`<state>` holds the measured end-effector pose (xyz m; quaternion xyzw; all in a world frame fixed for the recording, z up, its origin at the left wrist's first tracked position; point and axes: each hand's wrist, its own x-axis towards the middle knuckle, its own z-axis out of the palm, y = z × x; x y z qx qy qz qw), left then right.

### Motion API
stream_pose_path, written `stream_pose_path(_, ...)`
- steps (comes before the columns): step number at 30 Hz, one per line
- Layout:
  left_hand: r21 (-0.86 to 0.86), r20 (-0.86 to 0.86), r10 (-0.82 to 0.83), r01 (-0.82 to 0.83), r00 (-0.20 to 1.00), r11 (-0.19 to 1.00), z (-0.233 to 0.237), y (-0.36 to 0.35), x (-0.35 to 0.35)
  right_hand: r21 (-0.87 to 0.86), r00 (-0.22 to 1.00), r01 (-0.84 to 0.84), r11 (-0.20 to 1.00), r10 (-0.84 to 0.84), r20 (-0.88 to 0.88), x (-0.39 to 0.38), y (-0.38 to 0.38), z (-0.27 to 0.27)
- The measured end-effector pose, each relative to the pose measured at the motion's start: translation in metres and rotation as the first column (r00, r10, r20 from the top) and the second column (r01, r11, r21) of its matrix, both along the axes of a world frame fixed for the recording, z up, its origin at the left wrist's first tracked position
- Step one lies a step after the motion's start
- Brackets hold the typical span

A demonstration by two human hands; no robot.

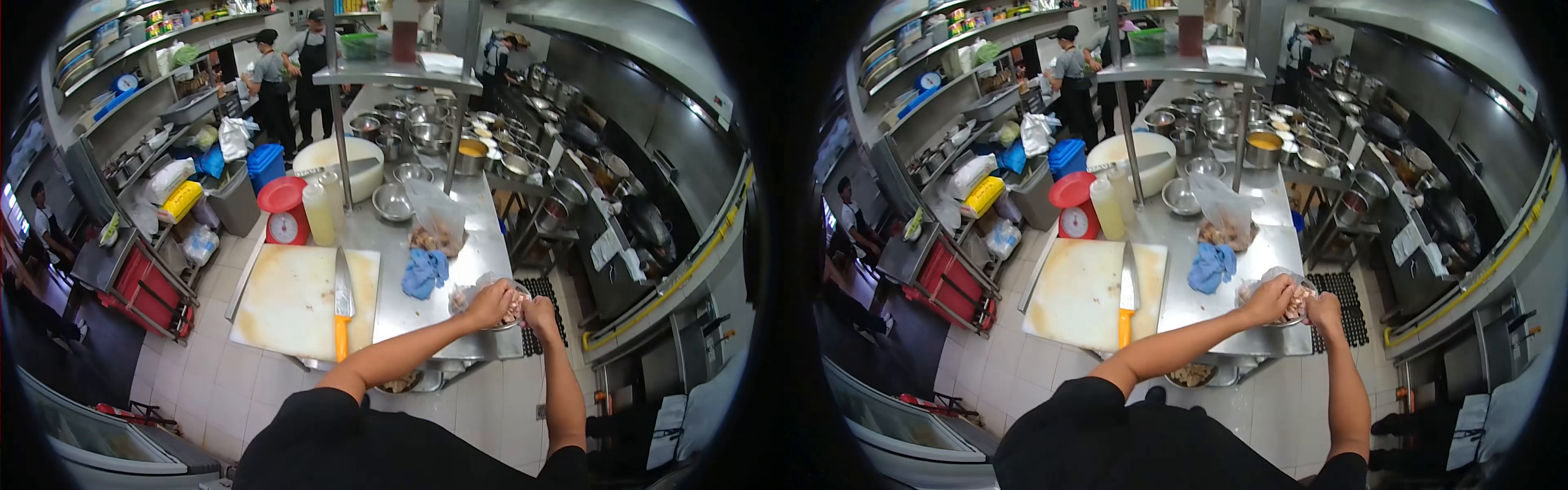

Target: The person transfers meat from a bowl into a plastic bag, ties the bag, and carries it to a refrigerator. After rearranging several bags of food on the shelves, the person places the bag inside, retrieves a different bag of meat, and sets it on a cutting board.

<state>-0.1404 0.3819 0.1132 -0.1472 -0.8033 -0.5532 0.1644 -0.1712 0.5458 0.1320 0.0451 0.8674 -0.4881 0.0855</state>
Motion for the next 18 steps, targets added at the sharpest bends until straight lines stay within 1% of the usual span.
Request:
stream_pose_path(1, 0.059, 0.005, 0.062, -0.062, 0.998, 0.996, -0.006, 0.000, -0.008, 0.113, 0.999, -0.024, 0.993, 0.027, -0.022, -0.002, -0.007, 0.013)
stream_pose_path(2, 0.093, 0.059, 0.050, -0.056, 0.997, 0.994, -0.011, -0.001, -0.018, 0.228, 0.998, -0.041, 0.973, 0.052, -0.041, -0.007, -0.013, 0.025)
stream_pose_path(3, 0.130, 0.120, 0.032, -0.047, 0.992, 0.990, -0.016, -0.002, -0.026, 0.347, 0.993, -0.093, 0.933, 0.113, -0.040, -0.020, -0.015, 0.024)
stream_pose_path(4, 0.135, 0.117, 0.024, -0.040, 0.993, 0.990, -0.014, -0.007, -0.028, 0.462, 0.986, -0.137, 0.876, 0.166, -0.022, -0.039, -0.013, 0.016)
stream_pose_path(5, 0.058, 0.174, -0.026, 0.016, 0.984, 0.998, -0.008, -0.015, -0.031, 0.606, 0.957, -0.143, 0.782, 0.266, -0.118, -0.061, -0.017, 0.002)
stream_pose_path(6, -0.010, 0.251, -0.090, 0.096, 0.964, 0.995, -0.007, -0.017, -0.030, 0.735, 0.917, -0.126, 0.666, 0.361, -0.170, -0.073, -0.011, -0.009)
stream_pose_path(7, 0.154, 0.209, -0.264, 0.235, 0.942, 0.960, -0.007, -0.020, -0.031, 0.708, 0.940, -0.080, 0.702, 0.290, -0.182, -0.067, -0.025, 0.000)
stream_pose_path(8, -0.450, 0.070, -0.169, 0.182, 0.983, 0.874, -0.086, -0.019, -0.095, 0.725, 0.915, -0.099, 0.682, 0.349, -0.203, -0.070, -0.030, -0.002)
stream_pose_path(9, -0.772, -0.086, -0.220, 0.075, 0.972, 0.632, -0.082, -0.030, -0.099, 0.751, 0.884, -0.091, 0.654, 0.400, -0.241, -0.070, -0.037, 0.002)
stream_pose_path(10, -0.421, -0.034, 0.016, -0.029, 0.999, 0.907, -0.100, -0.037, -0.110, 0.780, 0.846, -0.063, 0.623, 0.448, -0.290, -0.082, -0.036, -0.013)
stream_pose_path(11, -0.145, 0.016, 0.169, -0.165, 0.986, 0.976, -0.052, -0.041, -0.071, 0.775, 0.828, -0.042, 0.630, 0.456, -0.326, -0.081, -0.039, -0.013)
stream_pose_path(12, -0.125, 0.054, 0.190, -0.182, 0.980, 0.975, -0.029, -0.045, -0.055, 0.775, 0.880, -0.078, 0.627, 0.408, -0.242, -0.075, -0.047, -0.003)
stream_pose_path(13, -0.173, 0.037, 0.213, -0.203, 0.976, 0.964, -0.014, -0.048, -0.046, 0.748, 0.931, -0.089, 0.658, 0.322, -0.172, -0.067, -0.055, 0.009)
stream_pose_path(14, -0.171, 0.054, 0.227, -0.215, 0.972, 0.961, -0.009, -0.051, -0.044, 0.734, 0.952, -0.154, 0.661, 0.298, -0.068, -0.067, -0.060, 0.016)
stream_pose_path(15, -0.164, 0.028, 0.243, -0.235, 0.970, 0.958, -0.010, -0.053, -0.045, 0.724, 0.948, -0.088, 0.685, 0.282, -0.151, -0.064, -0.063, 0.013)
stream_pose_path(16, -0.162, 0.008, 0.253, -0.249, 0.967, 0.955, -0.009, -0.055, -0.044, 0.730, 0.958, -0.100, 0.676, 0.265, -0.114, -0.056, -0.071, 0.023)
stream_pose_path(17, -0.154, 0.047, 0.255, -0.245, 0.966, 0.957, -0.007, -0.055, -0.041, 0.743, 0.974, -0.095, 0.663, 0.215, -0.068, -0.045, -0.079, 0.034)
stream_pose_path(18, -0.125, 0.022, 0.270, -0.266, 0.962, 0.956, -0.008, -0.054, -0.041, 0.739, 0.977, -0.085, 0.668, 0.200, -0.068, -0.039, -0.086, 0.042)
